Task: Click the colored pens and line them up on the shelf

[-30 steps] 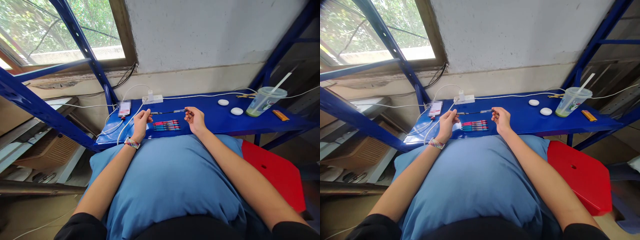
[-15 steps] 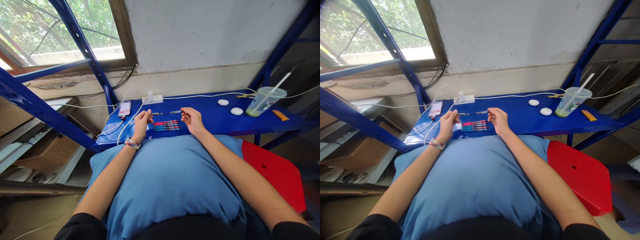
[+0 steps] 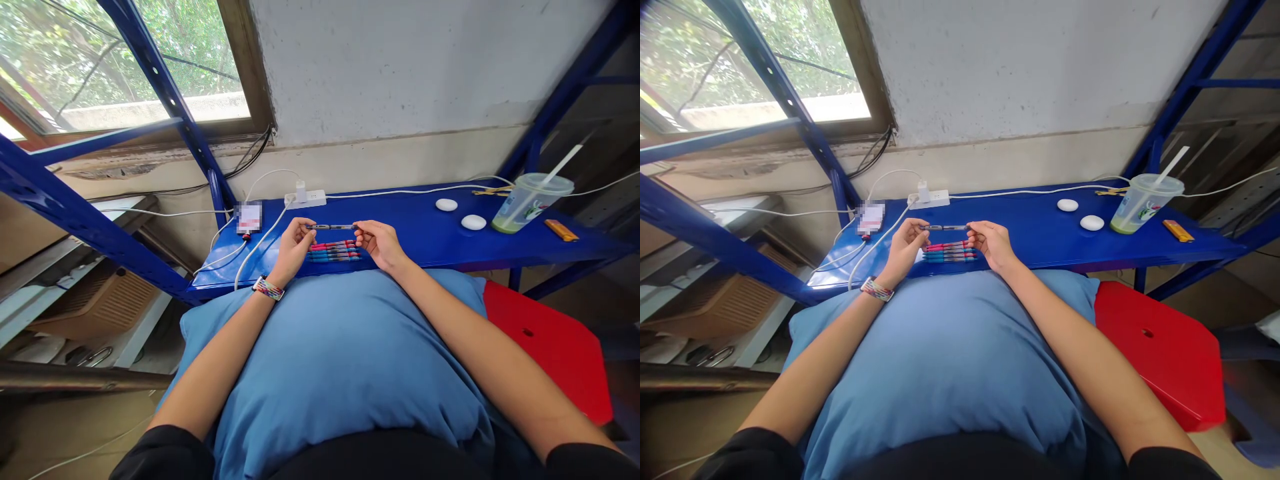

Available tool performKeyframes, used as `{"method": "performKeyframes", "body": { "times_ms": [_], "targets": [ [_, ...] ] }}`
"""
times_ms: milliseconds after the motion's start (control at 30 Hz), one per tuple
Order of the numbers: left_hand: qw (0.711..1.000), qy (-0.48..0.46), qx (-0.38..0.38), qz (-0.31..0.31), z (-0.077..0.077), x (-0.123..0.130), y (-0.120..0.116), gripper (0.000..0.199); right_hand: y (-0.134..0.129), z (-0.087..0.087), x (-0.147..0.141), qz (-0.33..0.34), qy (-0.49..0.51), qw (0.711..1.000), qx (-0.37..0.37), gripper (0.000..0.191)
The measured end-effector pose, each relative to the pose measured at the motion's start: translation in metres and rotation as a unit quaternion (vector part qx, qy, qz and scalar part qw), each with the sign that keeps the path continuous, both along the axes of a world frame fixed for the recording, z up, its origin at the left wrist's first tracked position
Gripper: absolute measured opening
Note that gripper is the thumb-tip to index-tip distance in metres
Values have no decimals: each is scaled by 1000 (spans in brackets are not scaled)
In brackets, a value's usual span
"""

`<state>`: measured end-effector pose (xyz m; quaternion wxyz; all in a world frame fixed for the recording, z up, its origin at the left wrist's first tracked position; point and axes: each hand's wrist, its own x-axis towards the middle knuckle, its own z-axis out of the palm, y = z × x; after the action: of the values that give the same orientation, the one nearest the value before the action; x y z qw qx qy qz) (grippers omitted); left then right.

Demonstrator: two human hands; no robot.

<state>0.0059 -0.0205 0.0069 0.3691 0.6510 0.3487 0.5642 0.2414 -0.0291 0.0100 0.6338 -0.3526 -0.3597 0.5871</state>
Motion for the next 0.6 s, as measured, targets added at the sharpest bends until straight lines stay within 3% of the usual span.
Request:
{"method": "performKeyframes", "body": {
  "times_ms": [133, 300, 467, 600],
  "targets": [
    [1000, 5, -18, -18, -1, 1, -1, 30, -1, 2, -1, 3, 7, 1000, -7, 9],
    [999, 24, 31, 1, -2, 1, 1, 41, -2, 2, -1, 11, 2, 1000, -10, 5],
    [999, 45, 18, 23, -2, -1, 2, 20, -1, 1, -2, 17, -2, 1000, -7, 4],
    [998, 39, 48, 18, -2, 0, 1, 41, -2, 1, -3, 15, -4, 1000, -11, 5]
  ]
}}
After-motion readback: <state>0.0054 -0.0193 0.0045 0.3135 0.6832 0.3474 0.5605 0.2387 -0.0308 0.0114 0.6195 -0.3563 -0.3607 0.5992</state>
